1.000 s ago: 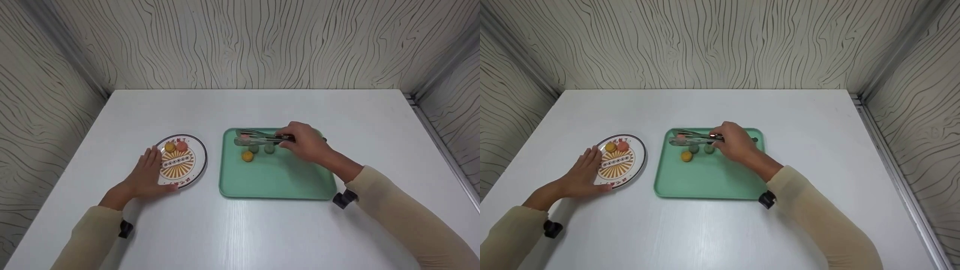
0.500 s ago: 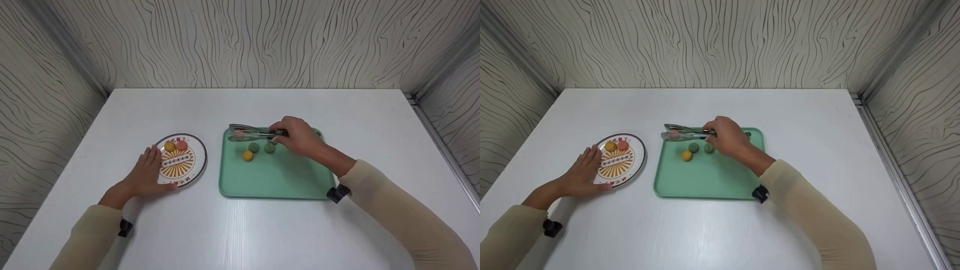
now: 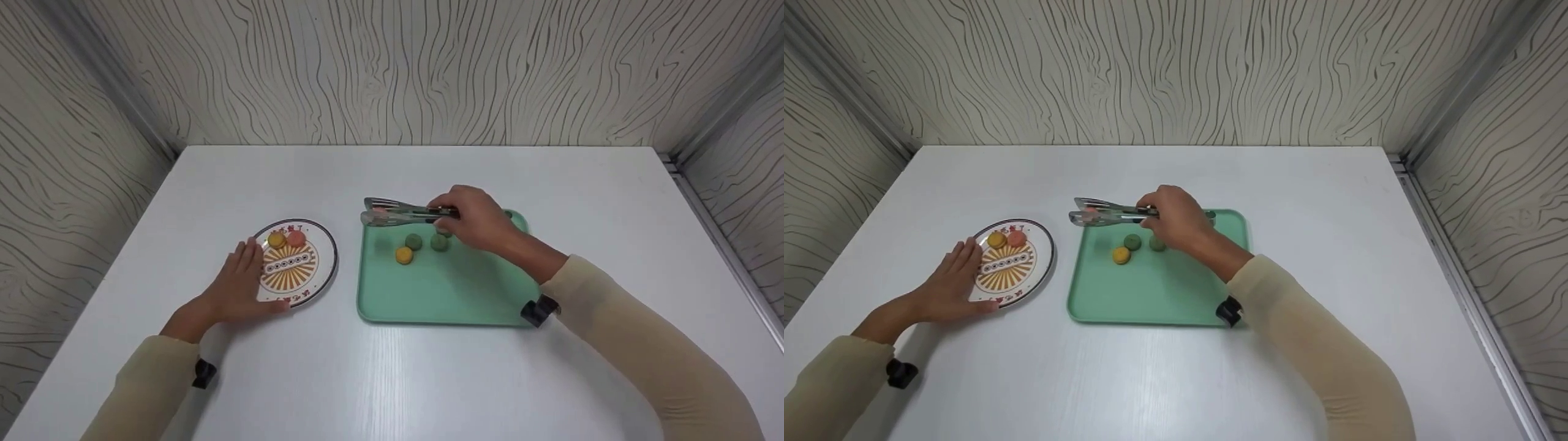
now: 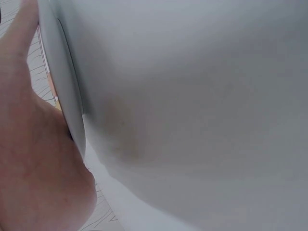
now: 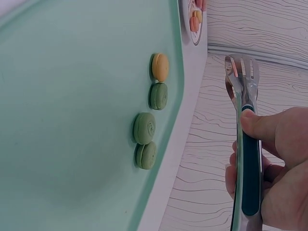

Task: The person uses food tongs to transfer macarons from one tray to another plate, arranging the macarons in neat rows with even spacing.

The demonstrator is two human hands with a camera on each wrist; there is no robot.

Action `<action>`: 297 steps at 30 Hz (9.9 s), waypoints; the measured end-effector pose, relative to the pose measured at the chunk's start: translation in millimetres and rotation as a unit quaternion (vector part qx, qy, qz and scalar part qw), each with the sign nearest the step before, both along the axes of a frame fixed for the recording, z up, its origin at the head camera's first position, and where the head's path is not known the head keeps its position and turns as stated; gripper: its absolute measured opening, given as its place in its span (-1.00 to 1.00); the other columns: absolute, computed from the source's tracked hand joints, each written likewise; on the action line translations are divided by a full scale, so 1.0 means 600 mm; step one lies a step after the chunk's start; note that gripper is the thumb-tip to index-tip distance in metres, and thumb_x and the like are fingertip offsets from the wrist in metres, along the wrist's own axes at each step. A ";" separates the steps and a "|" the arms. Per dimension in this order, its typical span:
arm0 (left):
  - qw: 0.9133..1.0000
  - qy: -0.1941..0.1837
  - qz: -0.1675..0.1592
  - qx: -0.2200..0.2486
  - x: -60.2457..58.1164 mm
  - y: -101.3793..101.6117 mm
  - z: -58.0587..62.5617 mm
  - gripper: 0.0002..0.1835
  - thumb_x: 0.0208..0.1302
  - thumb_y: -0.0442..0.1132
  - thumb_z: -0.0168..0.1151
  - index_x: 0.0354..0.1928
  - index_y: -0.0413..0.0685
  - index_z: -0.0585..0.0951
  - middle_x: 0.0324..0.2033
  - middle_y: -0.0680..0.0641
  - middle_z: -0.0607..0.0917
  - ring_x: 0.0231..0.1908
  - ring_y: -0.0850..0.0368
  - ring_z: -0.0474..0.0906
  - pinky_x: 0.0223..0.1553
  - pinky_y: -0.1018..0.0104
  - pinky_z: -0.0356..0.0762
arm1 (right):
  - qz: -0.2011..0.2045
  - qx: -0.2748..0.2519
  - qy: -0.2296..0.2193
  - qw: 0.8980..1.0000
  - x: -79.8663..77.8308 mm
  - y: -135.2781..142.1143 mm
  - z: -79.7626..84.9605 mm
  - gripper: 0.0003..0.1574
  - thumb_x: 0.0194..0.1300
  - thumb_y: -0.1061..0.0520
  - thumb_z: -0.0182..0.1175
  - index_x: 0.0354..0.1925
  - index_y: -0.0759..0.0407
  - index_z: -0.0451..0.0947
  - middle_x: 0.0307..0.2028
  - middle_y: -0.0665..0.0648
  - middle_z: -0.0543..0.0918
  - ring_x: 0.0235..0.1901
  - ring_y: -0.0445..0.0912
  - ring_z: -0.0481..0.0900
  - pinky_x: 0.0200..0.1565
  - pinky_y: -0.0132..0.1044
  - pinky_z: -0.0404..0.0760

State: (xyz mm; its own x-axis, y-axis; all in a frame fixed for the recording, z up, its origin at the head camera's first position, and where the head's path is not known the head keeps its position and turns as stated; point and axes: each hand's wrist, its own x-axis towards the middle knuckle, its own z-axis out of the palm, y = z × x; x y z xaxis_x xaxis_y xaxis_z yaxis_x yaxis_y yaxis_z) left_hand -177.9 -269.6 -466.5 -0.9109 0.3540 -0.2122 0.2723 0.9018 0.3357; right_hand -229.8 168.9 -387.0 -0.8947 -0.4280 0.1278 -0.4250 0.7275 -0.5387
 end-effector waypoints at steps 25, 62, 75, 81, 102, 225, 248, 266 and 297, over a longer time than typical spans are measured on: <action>1.000 0.002 -0.002 0.005 0.002 0.002 0.003 0.42 0.12 0.43 0.31 0.50 -0.60 -0.18 0.53 -0.53 -0.28 0.52 -0.47 -0.41 0.47 -0.34 -0.29 | 0.007 0.004 -0.016 1.000 -0.009 -0.070 -0.002 -0.68 0.40 0.20 0.31 0.10 0.20 0.71 -0.18 0.15 0.65 -0.22 -0.01 0.54 -0.11 -0.12 0.59; 1.000 -0.015 -0.001 -0.008 -0.004 -0.002 0.004 0.43 0.12 0.47 0.27 0.52 -0.55 -0.19 0.53 -0.50 -0.32 0.53 -0.44 -0.46 0.48 -0.32 -0.33 | 0.014 0.054 -0.029 0.998 -0.023 -0.182 -0.040 -0.72 0.39 0.20 0.33 0.04 0.16 0.75 -0.18 0.06 0.66 -0.19 -0.10 0.48 -0.06 -0.22 0.55; 1.000 -0.010 0.003 0.000 -0.003 -0.003 -0.006 0.43 0.10 0.46 0.30 0.52 -0.55 -0.18 0.54 -0.50 -0.32 0.53 -0.43 -0.45 0.47 -0.33 -0.31 | 0.017 0.079 -0.007 0.997 -0.028 -0.211 -0.052 -0.73 0.36 0.26 0.32 0.00 0.14 0.77 -0.21 0.06 0.71 -0.17 -0.07 0.53 -0.05 -0.20 0.56; 1.000 -0.011 0.001 0.000 -0.004 -0.002 -0.004 0.43 0.11 0.46 0.28 0.51 -0.57 -0.18 0.53 -0.51 -0.31 0.53 -0.45 -0.44 0.47 -0.34 -0.30 | 0.010 0.083 0.003 0.997 -0.030 -0.212 -0.058 -0.74 0.35 0.26 0.33 -0.01 0.16 0.77 -0.19 0.08 0.73 -0.14 -0.04 0.56 -0.03 -0.17 0.57; 1.000 -0.003 -0.004 -0.004 -0.006 -0.004 -0.008 0.43 0.11 0.47 0.28 0.52 -0.54 -0.18 0.54 -0.50 -0.31 0.53 -0.44 -0.45 0.47 -0.34 -0.32 | 0.017 0.091 0.027 0.995 -0.035 -0.223 -0.069 -0.72 0.33 0.24 0.36 0.01 0.19 0.75 -0.18 0.18 0.70 -0.10 0.05 0.59 -0.06 -0.10 0.60; 1.000 0.000 -0.003 0.003 0.000 -0.001 -0.001 0.41 0.12 0.44 0.30 0.51 -0.59 -0.16 0.53 -0.53 -0.26 0.52 -0.48 -0.41 0.46 -0.37 -0.29 | 0.002 0.001 0.010 1.000 0.066 -0.021 -0.064 -0.56 0.33 0.20 0.37 0.16 0.24 0.64 -0.05 0.18 0.64 -0.03 0.04 0.52 0.00 -0.03 0.57; 1.000 -0.001 -0.001 0.005 0.001 0.000 0.002 0.39 0.12 0.43 0.29 0.51 -0.57 -0.14 0.53 -0.52 -0.26 0.52 -0.47 -0.40 0.46 -0.37 -0.28 | -0.026 -0.001 0.007 1.000 0.073 0.034 -0.062 -0.49 0.30 0.16 0.41 0.20 0.22 0.64 -0.16 0.22 0.62 -0.14 0.09 0.53 -0.11 -0.07 0.53; 1.000 -0.001 -0.001 0.004 -0.003 -0.003 -0.004 0.41 0.12 0.45 0.29 0.52 -0.56 -0.15 0.53 -0.52 -0.27 0.52 -0.47 -0.42 0.46 -0.37 -0.29 | -0.041 0.006 0.005 0.999 0.076 0.078 -0.073 -0.54 0.32 0.19 0.38 0.16 0.28 0.64 -0.17 0.20 0.60 -0.17 0.01 0.56 -0.09 -0.04 0.57; 1.000 -0.001 -0.001 -0.003 -0.002 0.001 0.000 0.42 0.10 0.47 0.29 0.51 -0.58 -0.14 0.53 -0.52 -0.26 0.52 -0.47 -0.40 0.47 -0.36 -0.28 | -0.061 0.024 0.000 0.998 0.075 0.123 -0.089 -0.54 0.33 0.19 0.37 0.17 0.28 0.64 -0.17 0.18 0.61 -0.20 0.02 0.56 -0.10 0.01 0.56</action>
